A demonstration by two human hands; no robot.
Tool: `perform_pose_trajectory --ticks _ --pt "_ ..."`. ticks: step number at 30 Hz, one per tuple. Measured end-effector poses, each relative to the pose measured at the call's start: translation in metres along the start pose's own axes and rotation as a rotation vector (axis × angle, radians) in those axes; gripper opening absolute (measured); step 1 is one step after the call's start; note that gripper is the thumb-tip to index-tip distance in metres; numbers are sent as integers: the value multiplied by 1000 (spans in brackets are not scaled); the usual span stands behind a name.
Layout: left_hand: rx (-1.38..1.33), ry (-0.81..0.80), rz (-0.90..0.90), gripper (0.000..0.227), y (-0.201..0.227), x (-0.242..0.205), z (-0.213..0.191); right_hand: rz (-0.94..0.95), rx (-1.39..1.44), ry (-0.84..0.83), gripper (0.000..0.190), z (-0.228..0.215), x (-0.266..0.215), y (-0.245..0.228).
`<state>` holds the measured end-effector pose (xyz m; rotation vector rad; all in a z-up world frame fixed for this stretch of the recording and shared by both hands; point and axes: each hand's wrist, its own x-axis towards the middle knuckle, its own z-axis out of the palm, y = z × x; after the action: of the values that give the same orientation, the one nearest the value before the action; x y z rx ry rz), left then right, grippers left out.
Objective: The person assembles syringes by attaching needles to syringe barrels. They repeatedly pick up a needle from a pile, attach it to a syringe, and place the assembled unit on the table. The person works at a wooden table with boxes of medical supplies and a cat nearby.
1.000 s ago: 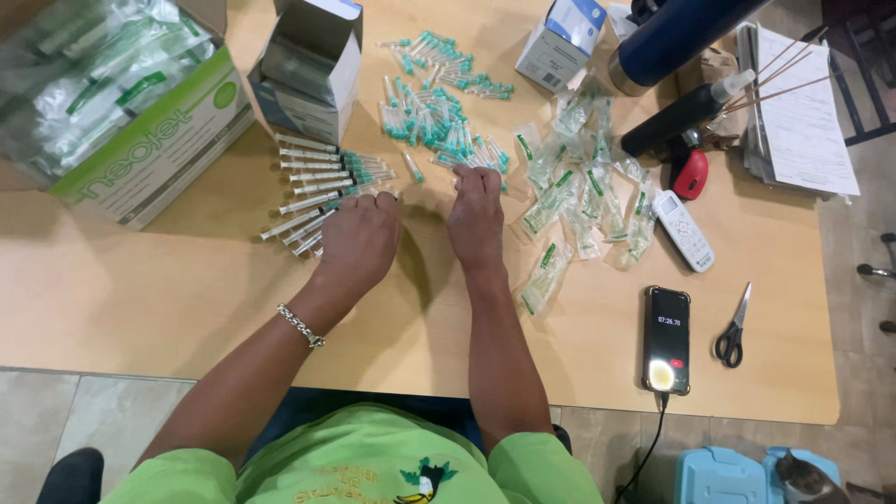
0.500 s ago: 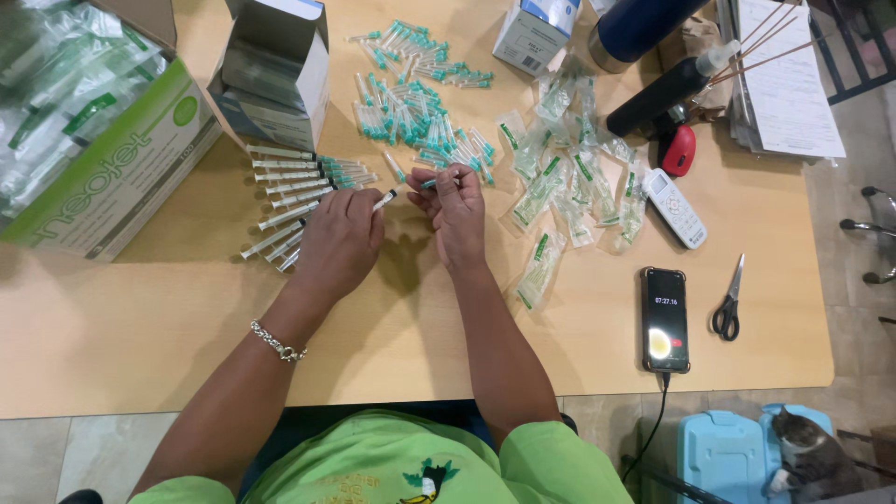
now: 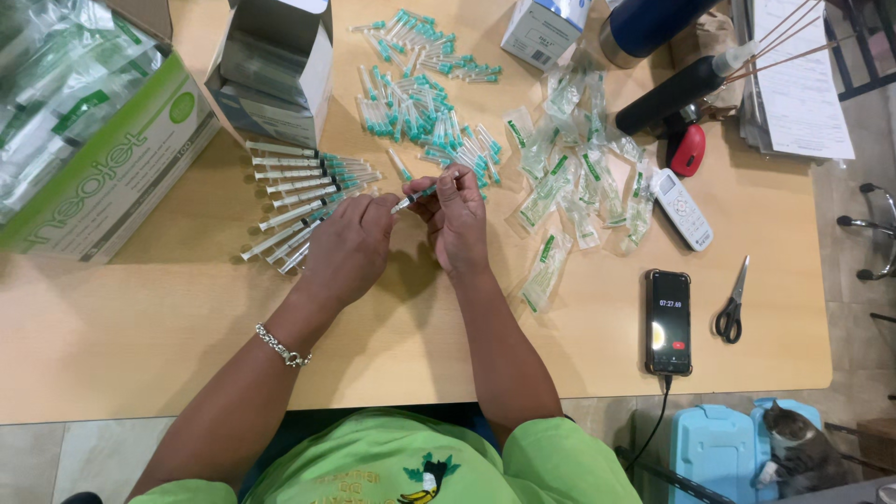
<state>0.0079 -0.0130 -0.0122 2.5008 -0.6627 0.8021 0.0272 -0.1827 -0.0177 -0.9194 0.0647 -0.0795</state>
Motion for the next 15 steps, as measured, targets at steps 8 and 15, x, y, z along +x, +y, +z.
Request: perform_pose_trajectory --ticks 8,15 --pt "34 -3 13 23 1 -2 0 4 -67 -8 17 9 -3 -2" --pt "-838 -409 -513 30 9 19 -40 8 -34 -87 27 6 -5 -10"
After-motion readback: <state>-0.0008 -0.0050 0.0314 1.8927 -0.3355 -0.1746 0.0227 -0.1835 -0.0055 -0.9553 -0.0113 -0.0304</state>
